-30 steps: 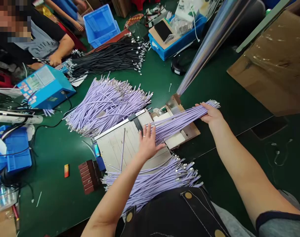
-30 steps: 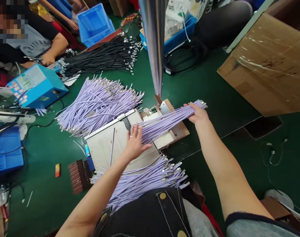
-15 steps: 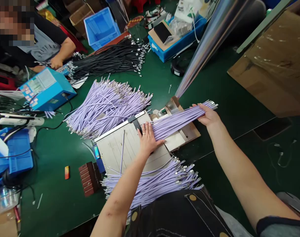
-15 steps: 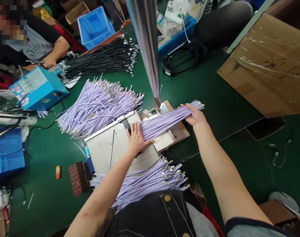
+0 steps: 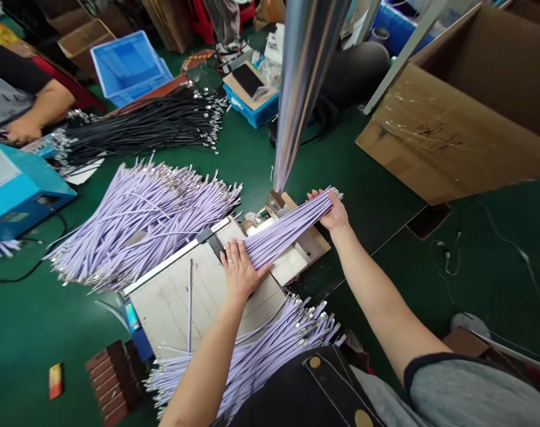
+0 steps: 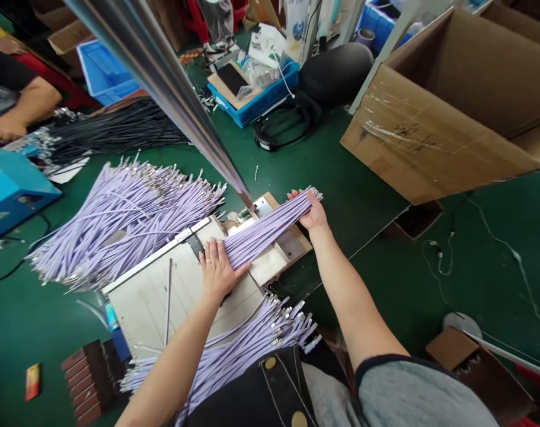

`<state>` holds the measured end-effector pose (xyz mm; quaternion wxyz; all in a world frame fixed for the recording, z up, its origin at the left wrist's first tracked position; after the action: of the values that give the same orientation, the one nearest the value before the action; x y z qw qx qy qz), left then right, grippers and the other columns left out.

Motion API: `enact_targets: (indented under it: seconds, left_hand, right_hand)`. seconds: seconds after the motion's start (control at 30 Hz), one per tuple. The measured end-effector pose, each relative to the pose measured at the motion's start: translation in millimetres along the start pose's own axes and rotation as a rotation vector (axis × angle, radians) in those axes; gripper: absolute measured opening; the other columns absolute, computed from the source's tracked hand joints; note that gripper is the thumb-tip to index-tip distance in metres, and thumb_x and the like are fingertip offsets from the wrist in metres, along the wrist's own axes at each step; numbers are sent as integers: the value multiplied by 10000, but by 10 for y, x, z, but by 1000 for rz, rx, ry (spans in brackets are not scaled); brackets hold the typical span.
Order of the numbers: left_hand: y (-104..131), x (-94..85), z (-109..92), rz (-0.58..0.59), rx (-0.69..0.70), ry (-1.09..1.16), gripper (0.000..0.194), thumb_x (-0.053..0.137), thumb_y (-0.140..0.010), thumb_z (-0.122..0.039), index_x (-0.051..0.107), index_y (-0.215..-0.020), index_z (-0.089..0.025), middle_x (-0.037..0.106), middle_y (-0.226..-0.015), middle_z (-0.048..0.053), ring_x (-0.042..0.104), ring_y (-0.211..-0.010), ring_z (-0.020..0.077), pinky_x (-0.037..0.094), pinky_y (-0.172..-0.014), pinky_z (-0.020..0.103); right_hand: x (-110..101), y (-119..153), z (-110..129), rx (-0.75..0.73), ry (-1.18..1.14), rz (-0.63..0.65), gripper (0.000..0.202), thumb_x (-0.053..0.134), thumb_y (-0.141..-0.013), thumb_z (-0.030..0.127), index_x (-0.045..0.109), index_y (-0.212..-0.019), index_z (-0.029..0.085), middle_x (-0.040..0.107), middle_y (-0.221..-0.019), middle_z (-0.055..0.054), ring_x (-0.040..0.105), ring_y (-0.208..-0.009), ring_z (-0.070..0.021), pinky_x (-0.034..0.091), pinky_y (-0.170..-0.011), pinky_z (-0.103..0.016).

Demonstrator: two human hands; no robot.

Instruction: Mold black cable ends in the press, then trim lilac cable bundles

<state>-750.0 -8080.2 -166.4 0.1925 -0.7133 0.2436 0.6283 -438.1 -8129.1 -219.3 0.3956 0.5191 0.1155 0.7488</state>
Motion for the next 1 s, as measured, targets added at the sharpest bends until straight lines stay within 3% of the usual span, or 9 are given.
enact_targets:
  seconds: [0.1,0.17,0.3,0.43,0.57,0.7,0.8,0.93,1.0]
  left_hand:
    - [-1,6,-18,12,-13,0,1080,501,-786,-753,303,-1466,64,263,-1533,333,209,-1443,453,149,-1161,596]
    - [0,16,-20,25,-22,-8,1084,511,-785,-745,303,-1461,76,257,-1532,339,202,-1443,459,149,-1159,601]
    - [-1,17,-6,28,-32,1,1093,531,-769,-747,309,-1463,68,256,-1539,326,211,-1442,452,153,-1160,600]
    - [35,18,-21,59,-77,5,1073,564,-768,-715,316,-1464,63,240,-1550,314,204,-1446,447,148,-1171,578]
    - [106,45,-114,152,-151,12,1063,577,-759,-706,302,-1489,17,223,-1574,268,174,-1461,433,102,-1184,581]
    - [119,55,-110,214,-203,121,1064,588,-743,-715,271,-1518,-60,173,-1604,216,113,-1486,398,17,-1182,607]
    - [130,6,176,197,-295,356,963,582,-795,-645,245,-1529,-121,174,-1609,200,130,-1492,363,36,-1174,624]
    - [239,-269,972,-111,-580,565,745,499,-898,-453,272,-1499,-76,203,-1596,222,157,-1497,287,141,-1213,476]
    - [283,-331,1251,-173,-679,563,726,527,-877,-380,293,-1478,-48,212,-1585,244,152,-1498,287,161,-1215,438]
  right_hand:
    - [-7,-60,63,-36,-147,71,573,373,-917,685,616,-977,170,720,-1018,-97,666,-1039,-239,542,-931,-465]
    - [-41,-107,107,-47,-207,71,699,216,-911,737,622,-1008,176,704,-1083,-111,639,-1100,-256,521,-943,-494]
    - [-142,-194,149,-17,-190,-12,510,199,-994,469,642,-986,216,710,-1071,-73,629,-1123,-236,480,-976,-520]
    - [-217,-244,228,-24,-107,-32,284,371,-924,250,652,-936,210,721,-1025,-53,642,-1098,-229,479,-979,-514]
    - [-288,-320,327,-81,-39,31,294,393,-933,331,661,-967,216,715,-1053,-72,658,-1070,-250,501,-933,-560]
    - [-399,-437,300,-77,4,-4,327,372,-953,361,661,-925,211,719,-1011,-63,683,-1011,-237,496,-951,-570]
    - [-390,-455,266,-71,42,-9,341,350,-963,346,666,-919,224,720,-1015,-51,685,-1005,-236,483,-956,-593]
    - [-355,-410,275,-102,39,-18,463,267,-987,417,677,-940,206,716,-1020,-69,674,-1023,-255,483,-946,-600]
    - [-354,-404,272,-107,33,-21,448,269,-984,390,677,-944,208,714,-1010,-68,671,-1022,-249,475,-956,-600]
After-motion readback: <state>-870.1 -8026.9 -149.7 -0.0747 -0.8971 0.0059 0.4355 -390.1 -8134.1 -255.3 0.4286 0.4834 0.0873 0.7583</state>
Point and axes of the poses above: each hand's wrist, its own y-axis away from the middle knuckle, its own x-axis out of the palm, z = x × y, the point moved 9 cm from there along -y, towards the middle knuckle
